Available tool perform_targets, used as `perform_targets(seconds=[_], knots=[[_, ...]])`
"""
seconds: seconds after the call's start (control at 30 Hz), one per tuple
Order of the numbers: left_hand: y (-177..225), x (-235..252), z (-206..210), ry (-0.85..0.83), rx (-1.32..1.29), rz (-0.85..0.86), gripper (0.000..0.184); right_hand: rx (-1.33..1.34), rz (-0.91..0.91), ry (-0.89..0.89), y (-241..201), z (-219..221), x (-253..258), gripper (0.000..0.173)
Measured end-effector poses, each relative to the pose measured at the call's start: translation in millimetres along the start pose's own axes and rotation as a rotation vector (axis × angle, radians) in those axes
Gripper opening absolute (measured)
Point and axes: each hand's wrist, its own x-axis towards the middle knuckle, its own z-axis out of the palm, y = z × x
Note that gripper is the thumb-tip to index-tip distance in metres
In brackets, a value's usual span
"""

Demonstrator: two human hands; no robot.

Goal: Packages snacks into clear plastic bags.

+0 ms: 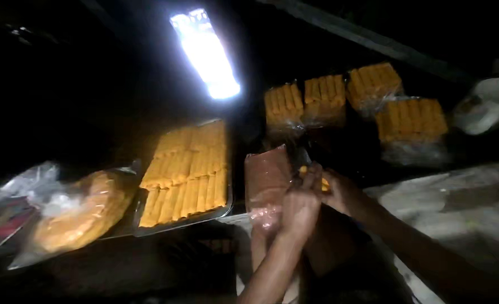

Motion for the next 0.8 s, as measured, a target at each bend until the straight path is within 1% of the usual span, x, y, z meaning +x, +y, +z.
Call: perform_targets(seconds=[0.03,0.1,0.13,0.2,0.27,0.33,0.4,0.47,0.63,0.7,0.8], knots=[[0,-3,4,0.024,0.008,0.020,0.040,0.059,0.023,-0.006,3,-3,1,0.057],[-5,-12,12,0.050,0.014,0.039,0.043,0.253,0.044,0.024,14,-4,3,0.054],[-9,-17,14,0.053,-0.017,0.033,0.046,0.389,0.090,0.004,15,-5,3,0.055],[-17,-26,21,0.045,-0.116,-0.005,0.050,0.727,0.249,-0.084,14,-6,1,0.053],[-21,-33,32,0.057,-0.199,-0.022,0.052,1.009,0.339,-0.141,18,2,0,0.045],[-17,-34,34,0.068,-0.257,-0.025,0.051,1.166,0.321,-0.171,23,9,2,0.040],[-14,-33,33,0.080,-0.303,-0.023,0.052,1.227,0.261,-0.173,25,10,1,0.040],[-13,-32,32,0.079,-0.344,-0.019,0.052,1.220,0.251,-0.147,25,8,-3,0.040],[-4,-30,36,0.081,-0.411,-0.021,0.054,1.152,0.348,0.053,12,9,-18,0.045],[-1,-28,37,0.084,-0.430,-0.015,0.055,1.177,0.345,0.089,12,12,-19,0.043],[-1,-23,41,0.094,-0.388,0.000,0.052,1.261,0.329,0.084,15,13,-18,0.037]])
